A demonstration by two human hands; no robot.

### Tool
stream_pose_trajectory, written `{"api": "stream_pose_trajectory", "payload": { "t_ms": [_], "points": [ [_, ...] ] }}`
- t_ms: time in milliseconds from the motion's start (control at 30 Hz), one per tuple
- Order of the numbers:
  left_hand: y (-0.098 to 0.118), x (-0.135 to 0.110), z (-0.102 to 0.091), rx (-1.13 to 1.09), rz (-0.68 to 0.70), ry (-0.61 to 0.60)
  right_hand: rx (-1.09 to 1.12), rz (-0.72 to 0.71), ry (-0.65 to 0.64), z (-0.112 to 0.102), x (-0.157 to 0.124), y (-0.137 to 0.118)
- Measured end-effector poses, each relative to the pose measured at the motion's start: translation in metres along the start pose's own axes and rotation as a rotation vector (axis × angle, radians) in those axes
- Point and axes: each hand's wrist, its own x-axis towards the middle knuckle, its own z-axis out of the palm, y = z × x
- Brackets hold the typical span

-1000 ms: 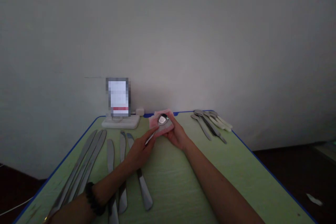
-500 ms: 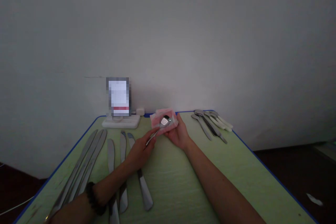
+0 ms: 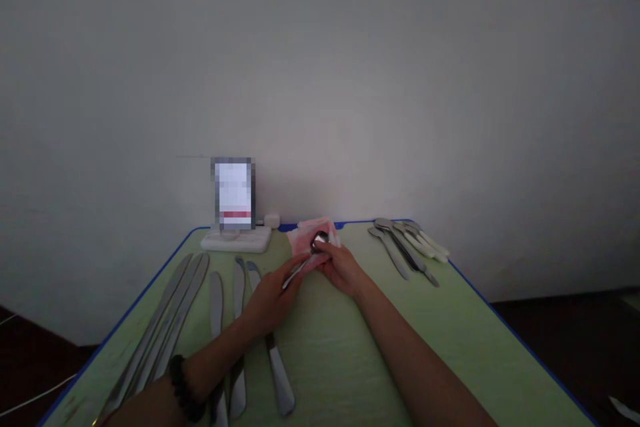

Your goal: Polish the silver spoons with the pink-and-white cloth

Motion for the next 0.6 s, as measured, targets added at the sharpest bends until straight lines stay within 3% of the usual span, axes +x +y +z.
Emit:
{"api": "stream_pose_trajectory", "payload": {
  "t_ms": [600],
  "points": [
    [-0.0025,0.0006,-0.0034,-0.261,-0.097,-0.032,0.053,0.019,0.062,0.0049,-0.0004,-0.0030]
  ]
}}
